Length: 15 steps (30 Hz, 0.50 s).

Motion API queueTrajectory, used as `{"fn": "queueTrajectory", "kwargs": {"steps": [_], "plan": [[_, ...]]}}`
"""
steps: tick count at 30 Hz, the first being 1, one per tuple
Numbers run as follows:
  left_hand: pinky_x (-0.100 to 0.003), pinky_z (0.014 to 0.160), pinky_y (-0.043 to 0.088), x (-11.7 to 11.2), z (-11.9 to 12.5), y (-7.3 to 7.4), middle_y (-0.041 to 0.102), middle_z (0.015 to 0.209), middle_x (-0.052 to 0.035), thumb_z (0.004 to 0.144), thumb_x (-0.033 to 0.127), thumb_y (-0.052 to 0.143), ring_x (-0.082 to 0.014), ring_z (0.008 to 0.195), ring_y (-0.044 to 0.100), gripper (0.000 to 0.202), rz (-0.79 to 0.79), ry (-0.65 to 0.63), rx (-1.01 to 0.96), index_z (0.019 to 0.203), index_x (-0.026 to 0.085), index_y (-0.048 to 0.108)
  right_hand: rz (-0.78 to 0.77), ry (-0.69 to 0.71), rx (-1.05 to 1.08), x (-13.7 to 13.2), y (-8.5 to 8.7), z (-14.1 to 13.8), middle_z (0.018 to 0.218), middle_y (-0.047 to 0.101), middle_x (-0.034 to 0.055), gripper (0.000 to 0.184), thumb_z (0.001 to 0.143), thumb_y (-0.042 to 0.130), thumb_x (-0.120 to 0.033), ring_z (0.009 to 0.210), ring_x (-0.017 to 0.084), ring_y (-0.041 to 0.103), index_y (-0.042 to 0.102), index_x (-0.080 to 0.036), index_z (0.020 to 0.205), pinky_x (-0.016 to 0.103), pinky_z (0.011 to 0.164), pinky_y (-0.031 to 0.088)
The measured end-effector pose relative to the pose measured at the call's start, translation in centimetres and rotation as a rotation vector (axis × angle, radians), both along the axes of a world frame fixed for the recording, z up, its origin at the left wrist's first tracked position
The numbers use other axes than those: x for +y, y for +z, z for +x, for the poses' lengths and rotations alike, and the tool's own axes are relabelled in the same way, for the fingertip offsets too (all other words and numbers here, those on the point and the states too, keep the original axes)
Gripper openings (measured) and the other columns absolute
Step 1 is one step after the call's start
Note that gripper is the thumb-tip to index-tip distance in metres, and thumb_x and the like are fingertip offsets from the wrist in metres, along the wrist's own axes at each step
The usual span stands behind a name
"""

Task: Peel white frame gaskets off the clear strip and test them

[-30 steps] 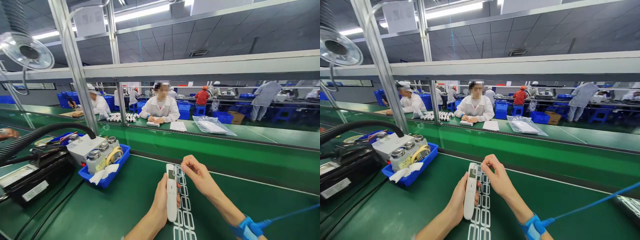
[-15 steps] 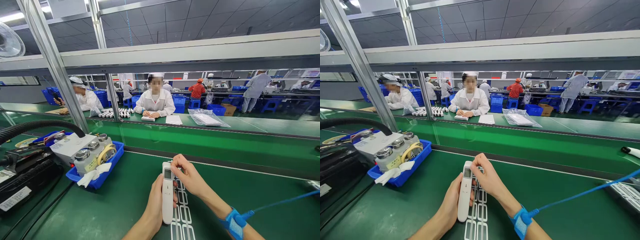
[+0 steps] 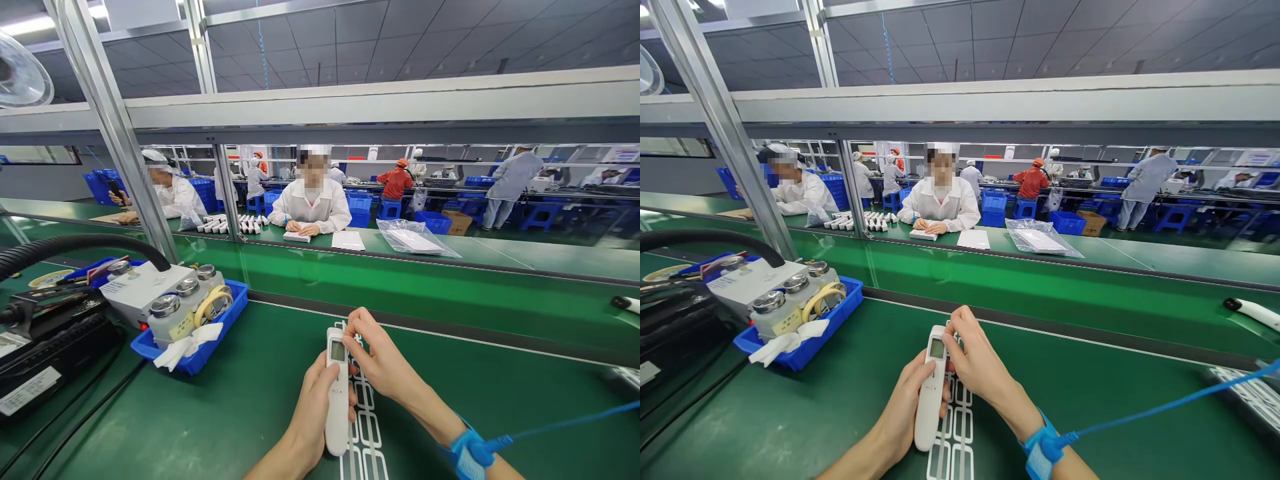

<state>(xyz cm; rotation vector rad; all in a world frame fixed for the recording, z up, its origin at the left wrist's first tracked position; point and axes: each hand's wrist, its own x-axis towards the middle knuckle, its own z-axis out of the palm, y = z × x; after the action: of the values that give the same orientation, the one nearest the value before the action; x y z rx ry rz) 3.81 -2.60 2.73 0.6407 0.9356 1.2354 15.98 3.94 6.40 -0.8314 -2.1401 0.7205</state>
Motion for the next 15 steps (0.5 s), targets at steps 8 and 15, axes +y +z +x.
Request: {"fn": "queueTrajectory", "kwargs": {"steps": [8,15], "plan": [[-0.021,0.042,0.038,0.1,0.0,-0.7,0.055,0.059,0.0031,0.079,0.052,0.052,-0.0089,0.041,0.046,0.036,0.101,0.018,0.165,0.093,0.019,0.049,0.196,-0.091,-0.099,-0.5,-0.2,-0.1,0.082,0.046,0.0034,0.022,0.091,0.036,-0.016,0.077,0.02,0.047,0.04,-0.021,0.07,0.038,0.072,0.039],[-0.02,0.039,0.034,0.1,-0.4,0.0,0.052,0.054,0.004,0.075,0.054,0.053,-0.0085,0.037,0.043,0.037,0.106,-0.028,0.226,0.085,0.018,0.05,-0.109,-0.064,0.063,0.9,-0.3,0.6,0.081,0.06,0.0025,0.013,0.088,0.049,-0.029,0.075,0.018,0.056,0.054,-0.02,0.08,0.032,0.071,0.046]]}}
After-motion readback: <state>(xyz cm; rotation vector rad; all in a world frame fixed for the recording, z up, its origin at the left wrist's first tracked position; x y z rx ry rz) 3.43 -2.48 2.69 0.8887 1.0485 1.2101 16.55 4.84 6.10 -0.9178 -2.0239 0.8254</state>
